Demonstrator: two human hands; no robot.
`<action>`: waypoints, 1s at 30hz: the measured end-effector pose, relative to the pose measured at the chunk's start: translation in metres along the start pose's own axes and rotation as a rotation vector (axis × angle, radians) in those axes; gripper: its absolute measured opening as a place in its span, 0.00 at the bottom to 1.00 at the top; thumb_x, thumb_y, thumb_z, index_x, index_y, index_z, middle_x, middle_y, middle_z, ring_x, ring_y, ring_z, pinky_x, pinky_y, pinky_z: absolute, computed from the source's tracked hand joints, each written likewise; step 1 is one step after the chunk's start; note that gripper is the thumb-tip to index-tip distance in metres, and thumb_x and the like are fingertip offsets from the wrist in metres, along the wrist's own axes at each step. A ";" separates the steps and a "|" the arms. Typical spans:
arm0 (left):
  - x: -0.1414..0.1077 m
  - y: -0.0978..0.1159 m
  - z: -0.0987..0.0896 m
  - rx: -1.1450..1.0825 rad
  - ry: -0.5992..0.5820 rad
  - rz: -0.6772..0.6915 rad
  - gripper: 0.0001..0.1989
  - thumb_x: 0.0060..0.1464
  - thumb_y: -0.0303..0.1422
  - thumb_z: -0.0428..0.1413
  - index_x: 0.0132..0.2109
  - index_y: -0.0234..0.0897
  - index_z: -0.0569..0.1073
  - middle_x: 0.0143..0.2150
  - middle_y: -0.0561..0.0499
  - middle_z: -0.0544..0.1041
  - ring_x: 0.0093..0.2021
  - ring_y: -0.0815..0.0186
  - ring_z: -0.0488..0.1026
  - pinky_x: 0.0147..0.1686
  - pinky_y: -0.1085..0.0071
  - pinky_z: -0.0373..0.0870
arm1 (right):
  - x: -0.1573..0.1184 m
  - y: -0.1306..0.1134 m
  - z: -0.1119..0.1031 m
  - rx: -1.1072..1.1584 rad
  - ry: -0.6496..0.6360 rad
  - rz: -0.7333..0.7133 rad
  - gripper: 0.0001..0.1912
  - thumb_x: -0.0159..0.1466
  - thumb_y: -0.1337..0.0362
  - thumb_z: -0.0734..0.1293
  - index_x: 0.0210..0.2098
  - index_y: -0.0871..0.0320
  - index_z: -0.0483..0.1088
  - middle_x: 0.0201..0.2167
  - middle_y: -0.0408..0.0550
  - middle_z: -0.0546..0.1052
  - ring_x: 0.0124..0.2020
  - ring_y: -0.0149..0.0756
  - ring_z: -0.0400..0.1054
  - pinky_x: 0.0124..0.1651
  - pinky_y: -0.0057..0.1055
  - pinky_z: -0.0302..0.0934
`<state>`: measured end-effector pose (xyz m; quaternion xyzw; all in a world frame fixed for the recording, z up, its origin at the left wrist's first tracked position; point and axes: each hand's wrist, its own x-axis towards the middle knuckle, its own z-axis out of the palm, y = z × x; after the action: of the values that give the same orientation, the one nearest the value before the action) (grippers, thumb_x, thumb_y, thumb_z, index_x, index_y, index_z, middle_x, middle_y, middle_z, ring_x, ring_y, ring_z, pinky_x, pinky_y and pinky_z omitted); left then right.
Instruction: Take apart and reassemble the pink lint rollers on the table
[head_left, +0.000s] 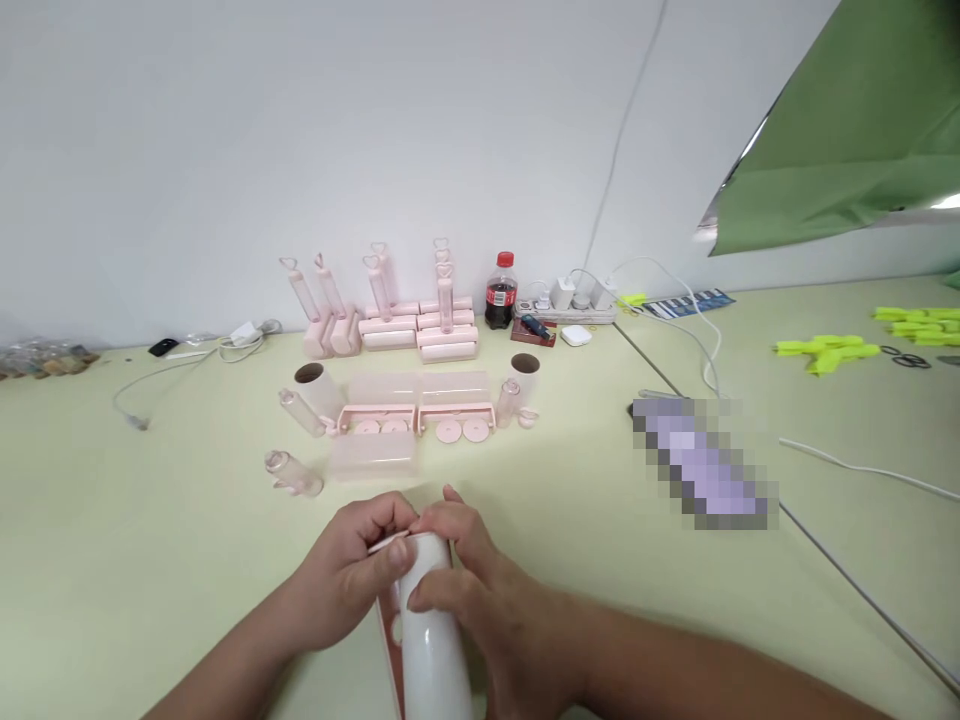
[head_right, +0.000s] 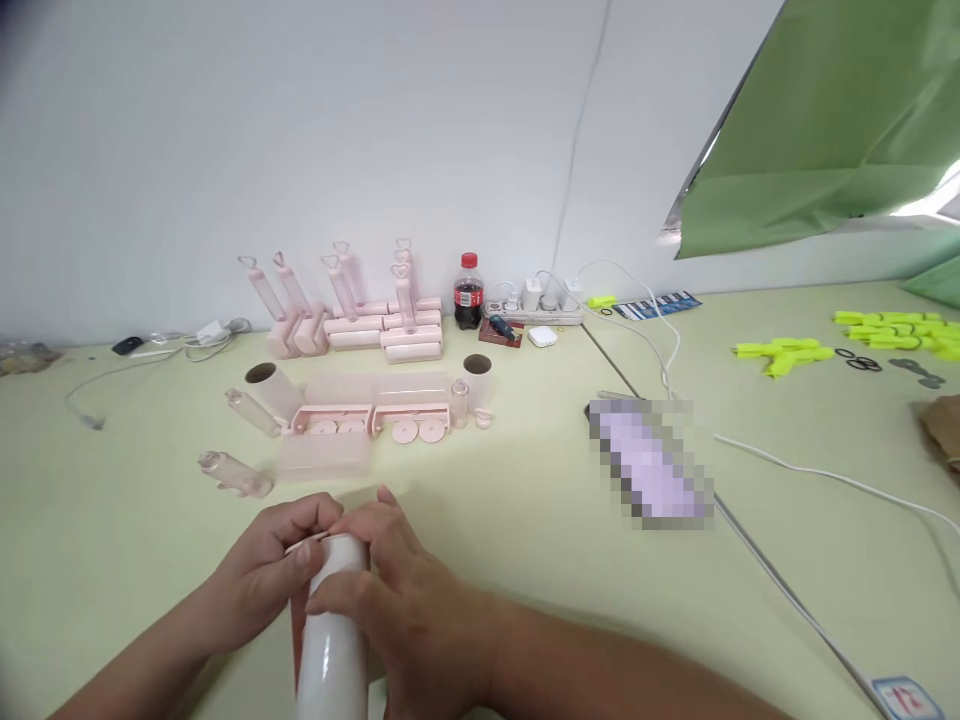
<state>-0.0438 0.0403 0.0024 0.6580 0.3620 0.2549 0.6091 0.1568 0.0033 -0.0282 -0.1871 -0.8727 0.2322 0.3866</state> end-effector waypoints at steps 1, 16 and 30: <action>-0.001 0.001 -0.001 0.014 -0.031 0.004 0.24 0.57 0.53 0.52 0.36 0.33 0.71 0.30 0.51 0.71 0.29 0.69 0.66 0.29 0.75 0.63 | -0.001 -0.001 -0.001 -0.007 -0.015 0.010 0.41 0.49 0.46 0.72 0.54 0.52 0.50 0.55 0.57 0.54 0.62 0.53 0.51 0.67 0.57 0.30; -0.004 0.005 -0.003 0.135 -0.167 0.026 0.26 0.62 0.51 0.44 0.39 0.34 0.75 0.33 0.47 0.74 0.32 0.65 0.69 0.34 0.72 0.69 | -0.007 -0.002 0.019 -0.093 0.068 0.025 0.24 0.62 0.65 0.68 0.54 0.53 0.55 0.60 0.57 0.58 0.66 0.43 0.52 0.70 0.48 0.38; -0.003 0.012 -0.001 0.026 -0.172 -0.031 0.26 0.61 0.53 0.45 0.50 0.39 0.77 0.40 0.44 0.79 0.39 0.59 0.74 0.43 0.65 0.74 | -0.017 0.003 0.028 0.059 -0.016 0.059 0.32 0.59 0.59 0.71 0.58 0.47 0.54 0.64 0.53 0.54 0.67 0.47 0.51 0.70 0.50 0.37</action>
<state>-0.0445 0.0386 0.0151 0.6797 0.3215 0.1832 0.6333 0.1469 -0.0104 -0.0567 -0.1995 -0.8627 0.2707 0.3777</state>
